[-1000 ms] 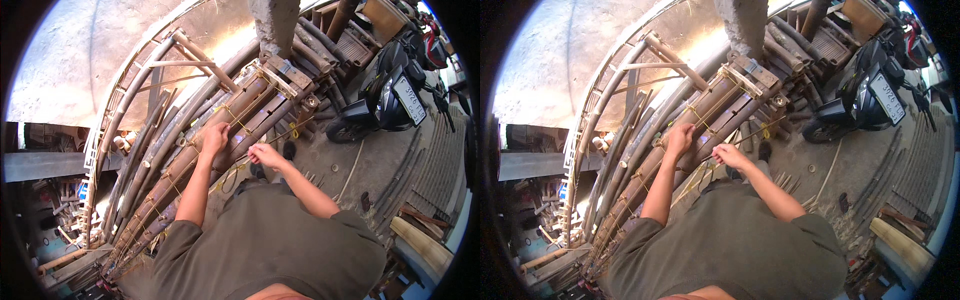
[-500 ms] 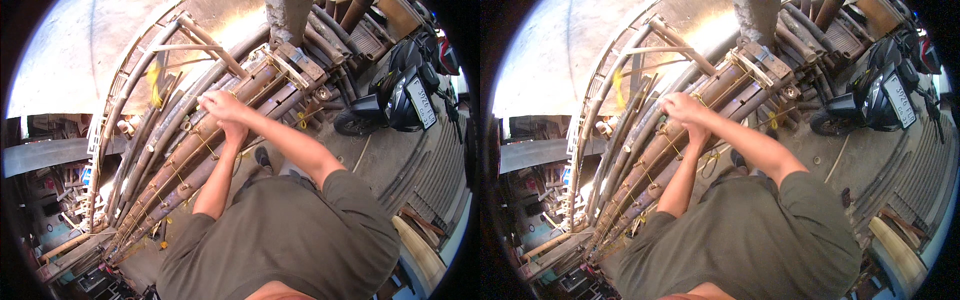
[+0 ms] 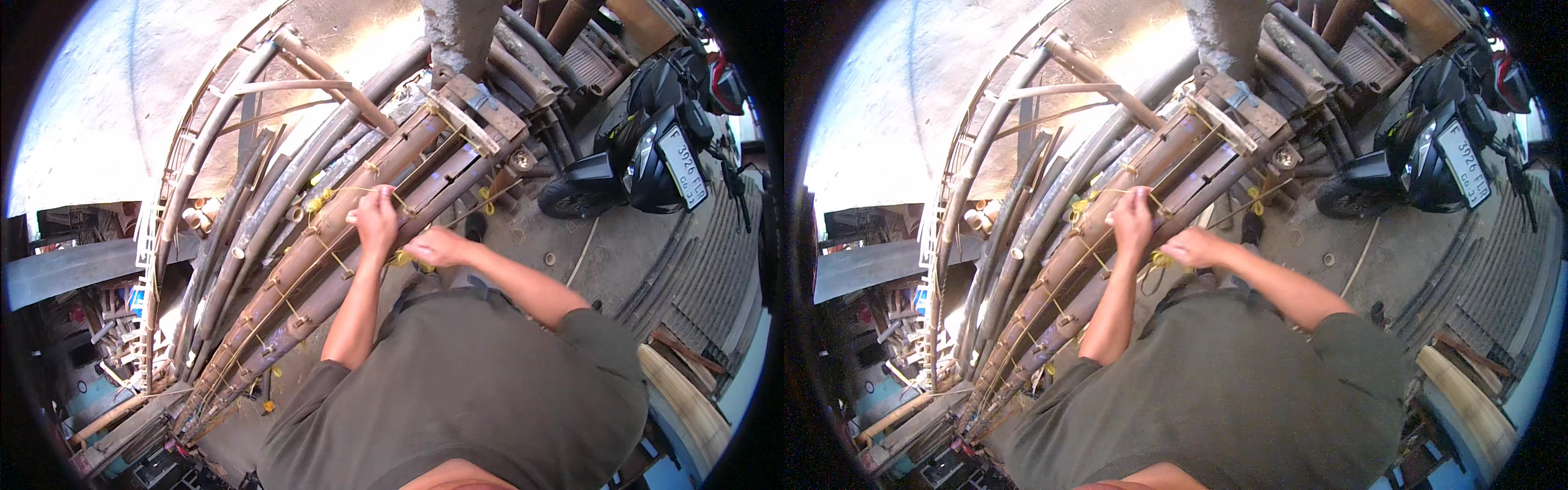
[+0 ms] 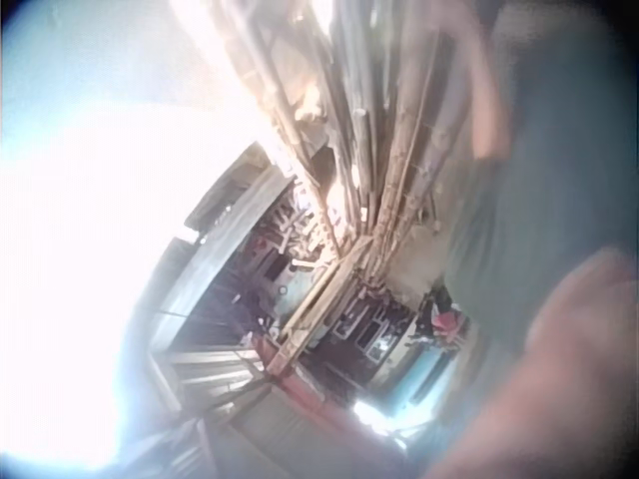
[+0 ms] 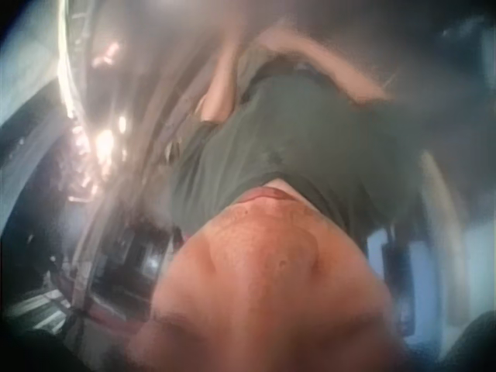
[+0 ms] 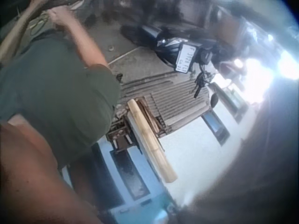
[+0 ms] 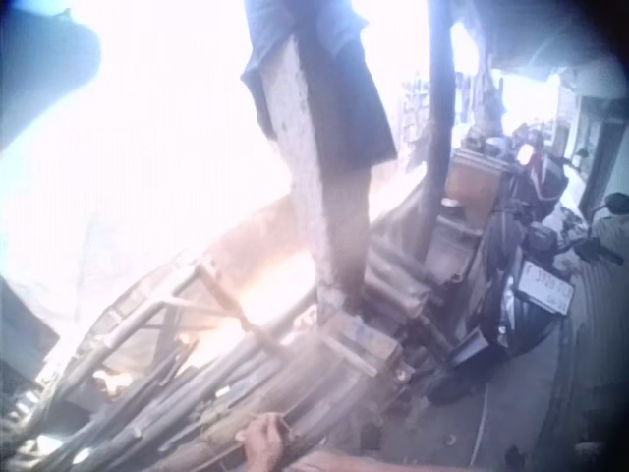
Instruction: The person ties thin bamboo sticks to a larger bamboo rack using yellow string. They repeatedly wrap the string around the sticks and rack, then tie knots to secure them in place.
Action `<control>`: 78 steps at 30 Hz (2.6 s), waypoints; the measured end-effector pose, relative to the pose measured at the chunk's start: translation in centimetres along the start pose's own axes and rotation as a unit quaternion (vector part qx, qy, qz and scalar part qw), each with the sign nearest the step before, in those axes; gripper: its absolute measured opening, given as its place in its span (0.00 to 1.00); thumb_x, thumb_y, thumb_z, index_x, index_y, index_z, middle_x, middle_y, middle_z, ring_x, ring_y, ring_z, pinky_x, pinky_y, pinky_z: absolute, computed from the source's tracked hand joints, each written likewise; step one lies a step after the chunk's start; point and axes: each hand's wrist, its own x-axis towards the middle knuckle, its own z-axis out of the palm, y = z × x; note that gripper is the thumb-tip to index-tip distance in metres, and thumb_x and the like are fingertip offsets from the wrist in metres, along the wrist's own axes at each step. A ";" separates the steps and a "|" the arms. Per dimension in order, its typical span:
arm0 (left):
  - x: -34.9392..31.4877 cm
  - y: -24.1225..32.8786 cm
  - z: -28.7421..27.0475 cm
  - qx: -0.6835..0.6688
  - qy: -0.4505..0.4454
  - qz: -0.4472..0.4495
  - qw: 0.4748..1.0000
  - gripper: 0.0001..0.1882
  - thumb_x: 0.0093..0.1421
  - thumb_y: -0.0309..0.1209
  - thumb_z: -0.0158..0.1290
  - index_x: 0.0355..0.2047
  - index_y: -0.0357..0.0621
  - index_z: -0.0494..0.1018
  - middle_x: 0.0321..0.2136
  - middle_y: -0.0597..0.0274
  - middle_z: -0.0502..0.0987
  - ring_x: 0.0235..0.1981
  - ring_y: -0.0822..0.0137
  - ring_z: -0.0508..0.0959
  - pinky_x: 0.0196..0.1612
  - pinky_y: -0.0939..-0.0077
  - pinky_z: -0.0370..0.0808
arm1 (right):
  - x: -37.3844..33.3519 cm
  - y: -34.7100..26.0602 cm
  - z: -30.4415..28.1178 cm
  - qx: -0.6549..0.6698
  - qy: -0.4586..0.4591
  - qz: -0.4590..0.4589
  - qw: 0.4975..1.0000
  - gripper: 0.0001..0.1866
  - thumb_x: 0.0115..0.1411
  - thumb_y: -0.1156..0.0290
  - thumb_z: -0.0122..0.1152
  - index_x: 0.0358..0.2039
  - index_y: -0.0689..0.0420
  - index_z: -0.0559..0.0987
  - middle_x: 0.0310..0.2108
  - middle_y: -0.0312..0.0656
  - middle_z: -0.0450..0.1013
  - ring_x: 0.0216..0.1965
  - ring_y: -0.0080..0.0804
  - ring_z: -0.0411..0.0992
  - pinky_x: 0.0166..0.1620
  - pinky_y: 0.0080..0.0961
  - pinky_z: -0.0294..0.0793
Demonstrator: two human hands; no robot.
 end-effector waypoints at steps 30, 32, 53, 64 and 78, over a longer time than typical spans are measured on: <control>5.9 9.7 12.1 0.113 -0.039 0.051 0.992 0.11 0.64 0.36 0.47 0.37 0.45 0.76 0.36 0.47 0.79 0.40 0.49 0.77 0.41 0.52 0.62 | 14.2 -4.9 -21.8 -0.279 0.055 -0.043 0.958 0.21 0.64 0.49 0.46 0.38 0.46 0.83 0.35 0.50 0.78 0.38 0.44 0.76 0.45 0.50 0.68; 6.3 12.9 11.4 0.056 -0.081 0.024 0.995 0.12 0.64 0.36 0.46 0.37 0.44 0.77 0.34 0.46 0.79 0.38 0.49 0.77 0.41 0.53 0.61 | 15.6 2.2 -23.0 -0.434 0.091 -0.023 0.896 0.25 0.63 0.45 0.47 0.40 0.51 0.83 0.30 0.49 0.77 0.37 0.41 0.74 0.48 0.54 0.62; 22.1 6.0 12.4 0.080 0.063 0.008 0.995 0.15 0.64 0.38 0.45 0.37 0.38 0.75 0.33 0.42 0.78 0.37 0.42 0.77 0.41 0.53 0.72 | -5.8 6.4 -12.9 -0.184 0.059 0.003 0.981 0.14 0.51 0.65 0.53 0.17 0.61 0.77 0.20 0.55 0.73 0.25 0.55 0.74 0.36 0.47 0.72; 9.1 -5.1 -14.3 -0.189 -0.267 -0.040 0.944 0.20 0.67 0.39 0.49 0.50 0.34 0.73 0.41 0.57 0.79 0.39 0.70 0.79 0.44 0.76 0.76 | -1.3 -1.3 10.4 0.159 -0.043 -0.011 0.986 0.14 0.59 0.64 0.56 0.40 0.59 0.78 0.37 0.44 0.76 0.39 0.35 0.74 0.42 0.31 0.72; -5.7 -19.0 -9.1 0.081 -0.004 0.110 0.991 0.16 0.62 0.42 0.49 0.46 0.48 0.74 0.39 0.48 0.78 0.45 0.52 0.75 0.44 0.50 0.59 | 17.2 -17.2 13.8 0.184 0.125 -0.115 0.968 0.16 0.64 0.59 0.49 0.32 0.58 0.77 0.28 0.49 0.75 0.29 0.47 0.73 0.37 0.45 0.72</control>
